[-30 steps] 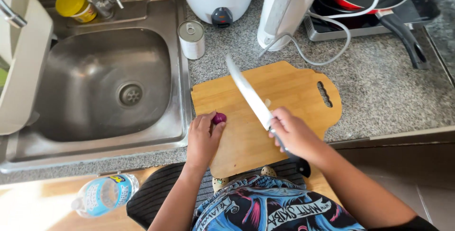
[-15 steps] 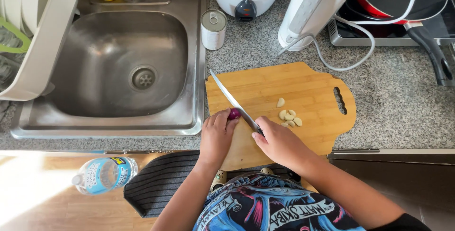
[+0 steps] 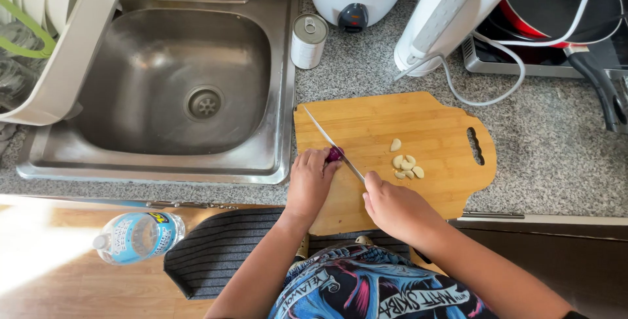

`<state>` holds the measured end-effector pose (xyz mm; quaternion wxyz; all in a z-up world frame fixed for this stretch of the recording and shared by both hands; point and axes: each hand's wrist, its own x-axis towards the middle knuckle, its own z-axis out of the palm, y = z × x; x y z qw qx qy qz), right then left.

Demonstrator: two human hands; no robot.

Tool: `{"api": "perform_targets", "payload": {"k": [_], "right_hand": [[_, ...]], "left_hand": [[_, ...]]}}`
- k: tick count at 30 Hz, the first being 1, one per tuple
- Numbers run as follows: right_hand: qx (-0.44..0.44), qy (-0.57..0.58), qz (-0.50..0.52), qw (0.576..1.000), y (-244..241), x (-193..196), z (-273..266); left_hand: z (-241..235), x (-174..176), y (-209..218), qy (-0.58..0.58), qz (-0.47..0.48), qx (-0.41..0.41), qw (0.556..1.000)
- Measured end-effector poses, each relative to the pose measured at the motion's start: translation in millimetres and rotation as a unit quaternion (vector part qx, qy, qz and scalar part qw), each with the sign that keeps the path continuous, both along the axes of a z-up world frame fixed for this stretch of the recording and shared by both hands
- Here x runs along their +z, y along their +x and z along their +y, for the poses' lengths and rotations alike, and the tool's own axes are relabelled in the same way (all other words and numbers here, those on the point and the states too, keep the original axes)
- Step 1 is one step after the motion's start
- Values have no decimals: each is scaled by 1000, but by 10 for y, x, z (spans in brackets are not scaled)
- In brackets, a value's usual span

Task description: The person peels a red onion and discards the skin, then uses a knife to chop the onion and garlic cloves on a wooden cutting board. The chopped pieces remain on the board.

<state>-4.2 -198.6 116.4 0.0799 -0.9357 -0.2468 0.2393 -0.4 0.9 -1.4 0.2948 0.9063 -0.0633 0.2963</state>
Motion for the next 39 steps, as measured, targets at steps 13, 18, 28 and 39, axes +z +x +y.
{"api": "perform_targets", "payload": {"k": [13, 18, 28, 39], "right_hand": [[-1, -19, 17, 1000, 182, -124, 112], [-13, -25, 54, 998, 47, -35, 30], [-55, -38, 97, 993, 251, -201, 339], [14, -36, 88, 995, 74, -325, -5]], "left_hand": [[29, -89, 45, -17, 13, -20, 1000], [33, -43, 56, -19, 3, -31, 999], [42, -135, 58, -27, -4, -22, 999], [38, -29, 77, -34, 28, -2, 999]]}}
